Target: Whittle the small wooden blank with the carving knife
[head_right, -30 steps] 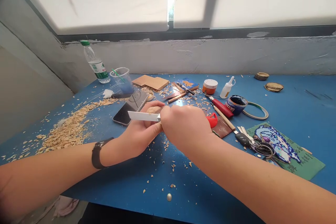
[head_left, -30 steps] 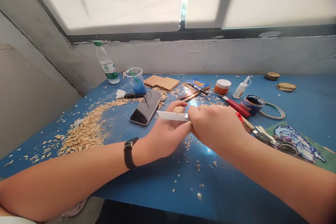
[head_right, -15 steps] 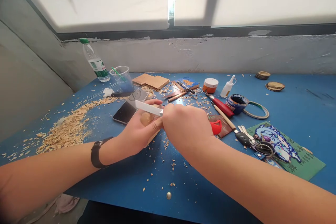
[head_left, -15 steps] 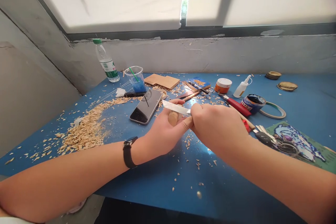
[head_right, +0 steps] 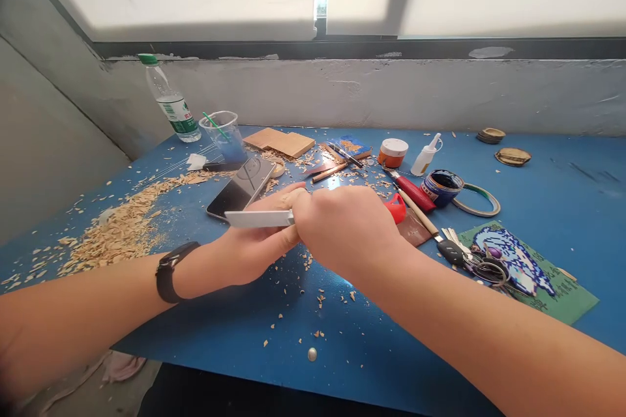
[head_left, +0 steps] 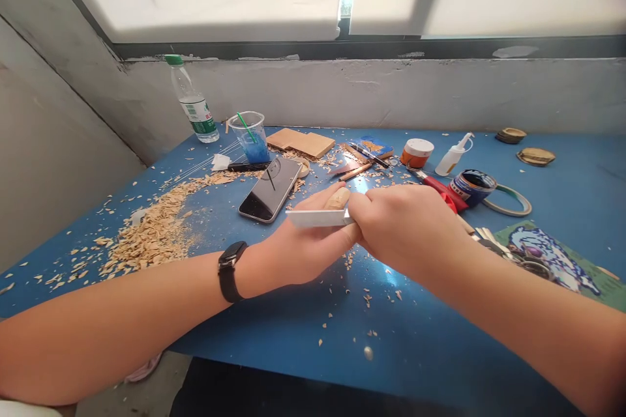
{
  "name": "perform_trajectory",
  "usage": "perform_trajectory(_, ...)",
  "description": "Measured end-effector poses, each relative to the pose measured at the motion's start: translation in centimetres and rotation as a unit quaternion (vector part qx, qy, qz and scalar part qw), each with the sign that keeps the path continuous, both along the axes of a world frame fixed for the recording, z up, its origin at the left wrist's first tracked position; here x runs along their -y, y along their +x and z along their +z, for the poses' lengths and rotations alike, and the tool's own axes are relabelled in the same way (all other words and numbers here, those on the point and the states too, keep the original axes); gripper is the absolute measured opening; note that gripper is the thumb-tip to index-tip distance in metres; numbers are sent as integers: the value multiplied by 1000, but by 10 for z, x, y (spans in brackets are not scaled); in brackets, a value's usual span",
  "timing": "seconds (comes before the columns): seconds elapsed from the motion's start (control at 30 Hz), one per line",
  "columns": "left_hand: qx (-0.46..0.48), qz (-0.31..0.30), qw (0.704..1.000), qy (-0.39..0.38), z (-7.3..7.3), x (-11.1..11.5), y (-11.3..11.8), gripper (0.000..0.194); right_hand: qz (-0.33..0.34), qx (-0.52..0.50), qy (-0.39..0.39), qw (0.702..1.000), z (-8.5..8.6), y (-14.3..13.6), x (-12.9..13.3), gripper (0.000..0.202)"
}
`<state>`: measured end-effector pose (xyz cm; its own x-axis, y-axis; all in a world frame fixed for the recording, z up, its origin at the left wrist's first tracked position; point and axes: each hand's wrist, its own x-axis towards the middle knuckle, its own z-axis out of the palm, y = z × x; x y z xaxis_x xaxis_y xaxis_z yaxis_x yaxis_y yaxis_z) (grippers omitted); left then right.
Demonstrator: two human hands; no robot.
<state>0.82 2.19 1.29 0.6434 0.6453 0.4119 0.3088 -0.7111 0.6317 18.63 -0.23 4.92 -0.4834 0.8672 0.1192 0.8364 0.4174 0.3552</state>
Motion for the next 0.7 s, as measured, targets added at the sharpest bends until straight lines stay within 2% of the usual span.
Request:
perform_trajectory(0.1,42,28,998,-25,-5,0,4,29,-52,-21,5,998,-3,-3,3,13)
perform_trajectory(0.27,88,48,993,-70,-9,3,7,16,-99,-37,-7,994,-4,-8,6,13)
perform_trajectory(0.47,121,127,978,-112,-16,7,8,19,-138,-56,-18,989,-7,-11,6,13)
perform_trajectory(0.57,110,80,987,-90,-14,4,6,24,-106,-57,-30,992,-5,-10,3,9)
perform_trajectory(0.67,55,28,996,-67,-7,1,-1,26,-29,-50,-60,997,3,-5,1,5)
perform_trajectory(0.7,38,33,996,-76,-5,1,-4,24,-5,-43,-72,996,6,-3,0,5)
